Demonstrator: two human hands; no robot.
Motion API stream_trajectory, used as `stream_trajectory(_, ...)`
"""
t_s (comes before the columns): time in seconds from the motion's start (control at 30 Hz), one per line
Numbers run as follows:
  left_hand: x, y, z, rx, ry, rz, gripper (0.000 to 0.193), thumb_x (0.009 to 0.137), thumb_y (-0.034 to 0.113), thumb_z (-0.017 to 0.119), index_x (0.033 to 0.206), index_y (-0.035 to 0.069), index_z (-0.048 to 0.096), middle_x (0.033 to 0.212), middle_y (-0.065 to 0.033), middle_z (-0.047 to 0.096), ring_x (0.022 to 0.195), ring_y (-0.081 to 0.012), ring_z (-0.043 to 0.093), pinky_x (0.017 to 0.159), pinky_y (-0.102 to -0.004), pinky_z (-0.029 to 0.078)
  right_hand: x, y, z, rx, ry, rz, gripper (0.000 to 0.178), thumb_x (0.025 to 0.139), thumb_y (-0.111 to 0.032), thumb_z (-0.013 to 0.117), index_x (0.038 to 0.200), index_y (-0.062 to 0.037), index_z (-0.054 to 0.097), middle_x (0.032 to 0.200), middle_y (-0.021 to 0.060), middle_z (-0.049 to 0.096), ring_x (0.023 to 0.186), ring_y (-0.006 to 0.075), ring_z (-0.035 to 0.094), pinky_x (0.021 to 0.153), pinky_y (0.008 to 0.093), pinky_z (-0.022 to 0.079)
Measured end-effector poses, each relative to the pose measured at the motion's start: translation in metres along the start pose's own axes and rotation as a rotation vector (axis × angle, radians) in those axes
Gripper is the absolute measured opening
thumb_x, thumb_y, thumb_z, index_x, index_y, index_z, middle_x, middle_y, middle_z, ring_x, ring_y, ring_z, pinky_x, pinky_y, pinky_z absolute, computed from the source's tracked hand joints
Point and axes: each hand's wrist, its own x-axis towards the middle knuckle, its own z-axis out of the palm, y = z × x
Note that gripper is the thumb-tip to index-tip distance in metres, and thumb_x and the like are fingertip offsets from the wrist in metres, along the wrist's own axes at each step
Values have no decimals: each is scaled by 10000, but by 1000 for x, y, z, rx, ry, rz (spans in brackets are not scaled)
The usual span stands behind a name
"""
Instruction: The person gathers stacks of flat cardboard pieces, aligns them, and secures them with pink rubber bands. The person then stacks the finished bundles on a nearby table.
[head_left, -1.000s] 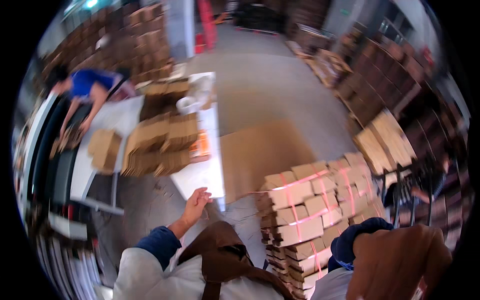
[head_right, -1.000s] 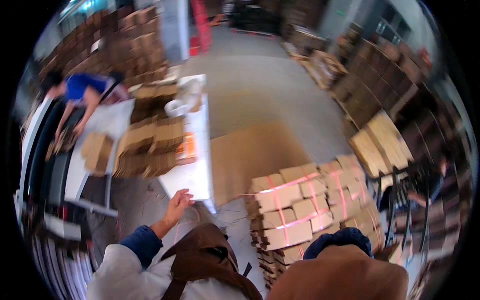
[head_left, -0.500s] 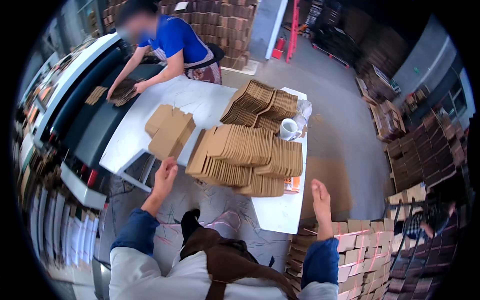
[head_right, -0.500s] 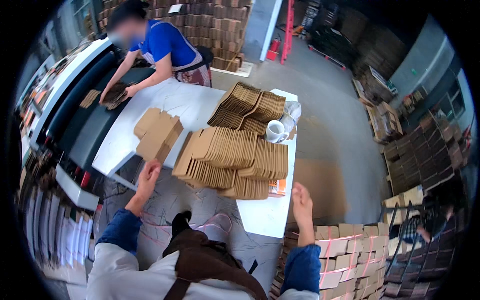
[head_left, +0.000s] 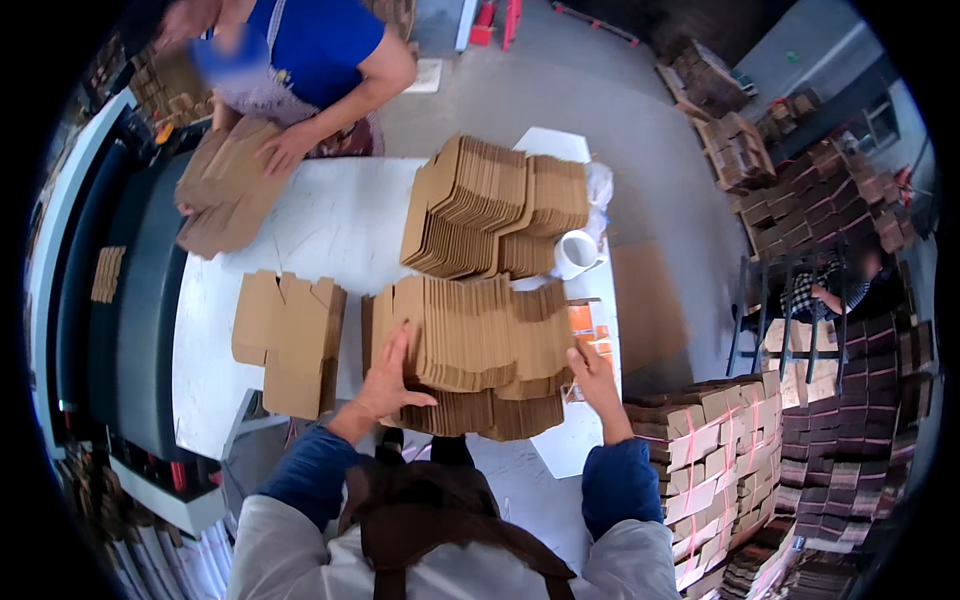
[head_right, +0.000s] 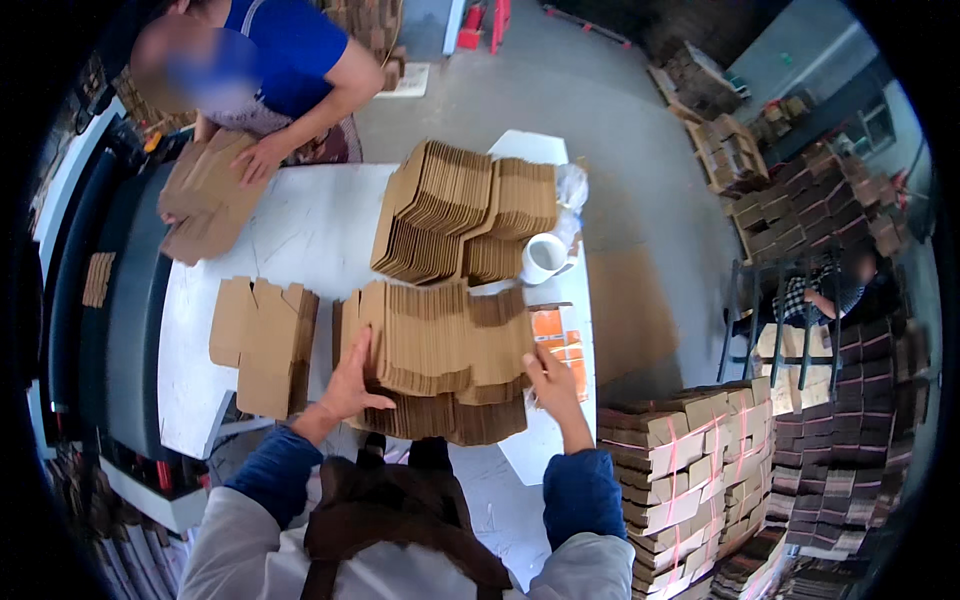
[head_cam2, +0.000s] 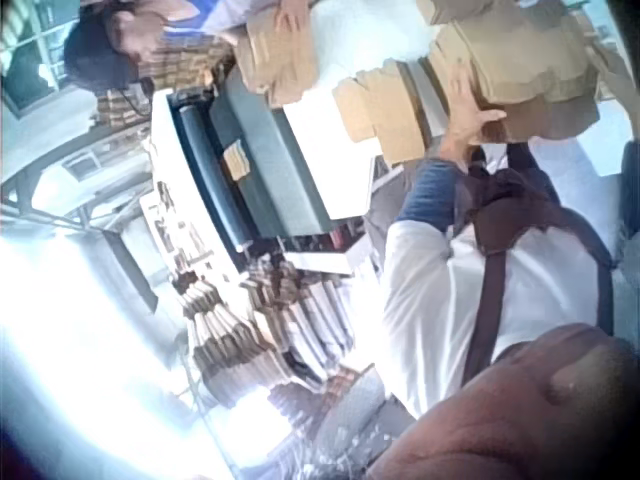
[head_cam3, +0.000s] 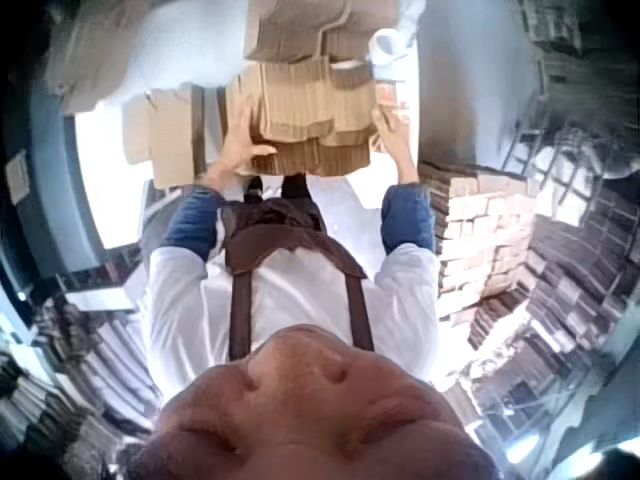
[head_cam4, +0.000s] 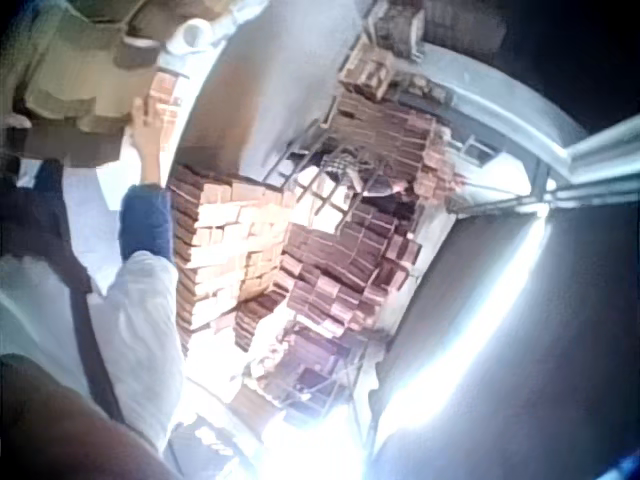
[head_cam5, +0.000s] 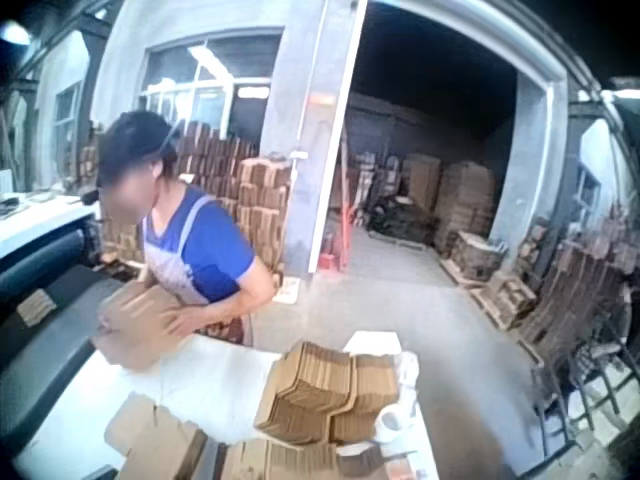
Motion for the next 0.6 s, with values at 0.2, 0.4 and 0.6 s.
stream_trajectory(0.2,26,3,-33,162,-136,-11,1390,455,496,881,1455,-59,92,1477,-303,181,1362,-454,223,1130,-457,244,27,48,58,219,-96,-329,721,984,-522,314,1446,30,276,1451,210,373,1361,305,339,1108,362,257)
stream_trajectory(0.4,16,-7,-12,98,-70,21,1438,435,556,855,1458,-55,50,1496,-315,113,1384,-478,161,1144,-472,201,31,33,80,290,-164,-342,778,972,-558,216,1460,47,184,1454,239,346,1328,344,380,1075,373,306)
stream_trajectory(0.6,-14,5,-18,-152,48,-4,1447,471,621,818,1463,-56,11,1518,-301,69,1407,-443,136,1155,-452,165,4,95,90,279,-305,-270,678,981,-503,264,1405,25,285,1379,190,437,1249,317,460,1041,380,356)
